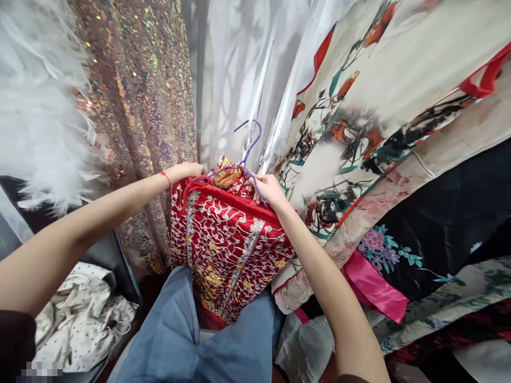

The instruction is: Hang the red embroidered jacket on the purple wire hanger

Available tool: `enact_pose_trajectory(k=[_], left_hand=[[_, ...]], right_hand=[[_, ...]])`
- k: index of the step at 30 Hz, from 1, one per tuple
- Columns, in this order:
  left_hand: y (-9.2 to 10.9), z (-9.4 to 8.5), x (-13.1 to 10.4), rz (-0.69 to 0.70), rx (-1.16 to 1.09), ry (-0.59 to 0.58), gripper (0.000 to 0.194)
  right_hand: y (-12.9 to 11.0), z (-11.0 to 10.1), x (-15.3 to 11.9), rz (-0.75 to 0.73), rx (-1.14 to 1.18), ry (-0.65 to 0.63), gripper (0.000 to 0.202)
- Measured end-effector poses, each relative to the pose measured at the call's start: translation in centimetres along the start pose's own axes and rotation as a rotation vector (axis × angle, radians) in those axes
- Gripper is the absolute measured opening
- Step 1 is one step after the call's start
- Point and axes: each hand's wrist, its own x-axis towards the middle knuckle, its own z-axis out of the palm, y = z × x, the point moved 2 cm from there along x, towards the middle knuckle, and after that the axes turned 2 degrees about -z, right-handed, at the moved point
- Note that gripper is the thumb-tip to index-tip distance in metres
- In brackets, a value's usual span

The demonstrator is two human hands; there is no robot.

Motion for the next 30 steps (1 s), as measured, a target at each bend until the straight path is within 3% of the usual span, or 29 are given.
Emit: enact_pose_trajectory(k=[3, 8, 10, 11, 14, 19, 23, 27, 30], left_hand=[[0.2, -1.1, -0.3, -0.093, 0.021, 0.234, 0.039], [-3.0, -3.9, -2.9, -0.108, -0.053, 0.963, 0.039], [-4.4, -4.4, -3.8, -0.096, -0.087, 1.136, 0.039], [-5.0, -4.7, -4.1, -0.079, -0.091, 1.164, 0.038], [-6.7, -5.3, -4.6, 0.072, 0.04, 1.045, 0.036], [-10.1, -7.0, -6.0, 0.336, 0.326, 0.619, 0.039], [-12.3, -6.2, -8.4, 0.413, 0.305, 0.401, 0.044], [-11.8, -2.9, -10.3, 0.309, 0.279, 0.33, 0.041], [-9.8, -1.1, -10.3, -0.008, 0.241, 0.361, 0.039]], right_hand=[[-0.1, -0.3, -0.2, 0.02, -0.103, 0.007, 0.02], [-0.7, -0.1, -0.5, 0.005, -0.231, 0.015, 0.016], [-0.9, 0.0, -0.6, -0.024, -0.221, 0.014, 0.017], [-1.0, 0.1, -0.7, -0.034, -0.213, 0.008, 0.017], [-1.1, 0.2, -0.8, -0.056, -0.199, -0.017, 0.021], [-0.9, 0.0, -0.7, -0.045, -0.212, -0.027, 0.022], [-0.9, -0.1, -0.4, -0.056, -0.271, -0.043, 0.028], [-1.5, 0.4, -0.5, -0.04, -0.318, -0.097, 0.033], [-1.8, 0.7, -0.7, -0.028, -0.314, -0.104, 0.034]])
